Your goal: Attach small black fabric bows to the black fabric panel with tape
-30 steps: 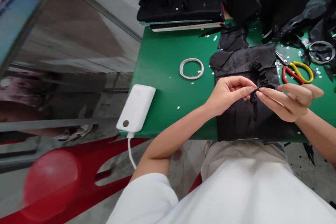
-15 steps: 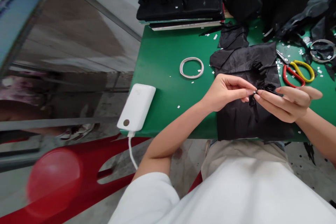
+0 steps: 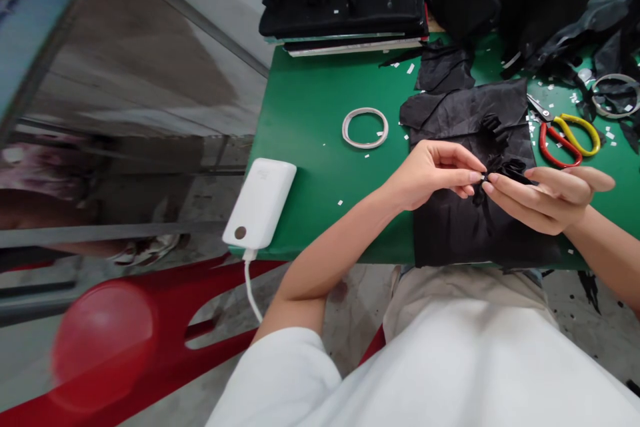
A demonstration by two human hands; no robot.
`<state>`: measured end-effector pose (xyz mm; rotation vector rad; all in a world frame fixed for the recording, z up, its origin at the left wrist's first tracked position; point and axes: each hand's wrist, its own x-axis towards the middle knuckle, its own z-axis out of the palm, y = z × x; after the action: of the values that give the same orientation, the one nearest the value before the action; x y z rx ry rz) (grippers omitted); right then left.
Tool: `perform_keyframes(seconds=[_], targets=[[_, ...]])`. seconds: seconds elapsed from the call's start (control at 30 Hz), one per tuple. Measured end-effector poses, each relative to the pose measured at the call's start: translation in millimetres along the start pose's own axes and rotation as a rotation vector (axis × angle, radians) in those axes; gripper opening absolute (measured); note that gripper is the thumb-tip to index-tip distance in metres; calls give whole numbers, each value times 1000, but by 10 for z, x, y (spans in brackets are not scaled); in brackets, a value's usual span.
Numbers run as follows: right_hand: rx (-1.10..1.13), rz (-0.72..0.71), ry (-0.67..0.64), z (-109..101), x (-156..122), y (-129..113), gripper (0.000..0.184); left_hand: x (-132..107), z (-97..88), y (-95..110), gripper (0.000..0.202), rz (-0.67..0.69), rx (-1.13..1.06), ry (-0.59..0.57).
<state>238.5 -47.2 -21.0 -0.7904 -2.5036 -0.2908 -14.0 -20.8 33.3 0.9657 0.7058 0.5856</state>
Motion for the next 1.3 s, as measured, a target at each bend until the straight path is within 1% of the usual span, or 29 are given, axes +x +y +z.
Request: perform_keyframes(seconds=[0.1, 0.17, 0.2, 0.27, 0.3, 0.33, 0.43, 0.53, 0.57, 0.63, 0.73, 0.87, 1.0, 1.07, 1.1, 1.13, 1.17, 1.27, 1.3], targets=[[-8, -18, -15, -20, 33, 12, 22, 9, -10, -9, 38, -18, 4, -22], [-19, -68, 17, -49, 95, -5, 25, 12, -16, -10, 38, -19, 5, -36], [-29, -113, 73, -69, 136, -19, 27, 14, -19, -8, 38, -20, 4, -46], [-50, -191, 234, -115, 227, -55, 31, 18, -21, 2, 40, -31, 1, -67], [-42, -203, 306, -140, 271, -76, 34, 20, -23, 8, 42, -42, 1, -76], [-22, -195, 351, -163, 312, -98, 36, 23, -24, 13, 44, -57, 3, -84], [-2, -193, 417, -218, 401, -152, 38, 29, -32, 18, 49, -95, 10, -112], [-90, -264, 461, -246, 426, -175, 33, 31, -45, 12, 48, -72, 22, -121], [-109, -271, 458, -250, 421, -175, 32, 30, -49, 11, 47, -54, 29, -118], [-99, -235, 376, -250, 396, -168, 30, 27, -54, 12, 46, -19, 43, -111], [-33, -160, 196, -236, 353, -152, 29, 20, -55, 18, 45, 17, 41, -118], [72, -64, 45, -204, 320, -137, 23, 16, -55, 14, 40, 14, 13, -154], [139, 63, -123, -182, 287, -130, 14, 16, -59, 14, 40, -6, 12, -151], [150, 89, -170, -184, 285, -130, 14, 15, -61, 25, 40, -13, 27, -143], [143, 78, -159, -190, 294, -133, 15, 14, -60, 32, 41, -13, 36, -140], [125, 42, -110, -198, 312, -139, 17, 13, -59, 39, 41, -12, 46, -138], [90, -19, -19, -209, 337, -147, 19, 11, -58, 46, 41, -10, 56, -137], [-139, -286, 391, -246, 436, -180, 22, 7, -55, 57, 43, -9, 84, -133], [-228, -344, 493, -256, 467, -190, 21, 7, -55, 57, 43, -9, 90, -131]])
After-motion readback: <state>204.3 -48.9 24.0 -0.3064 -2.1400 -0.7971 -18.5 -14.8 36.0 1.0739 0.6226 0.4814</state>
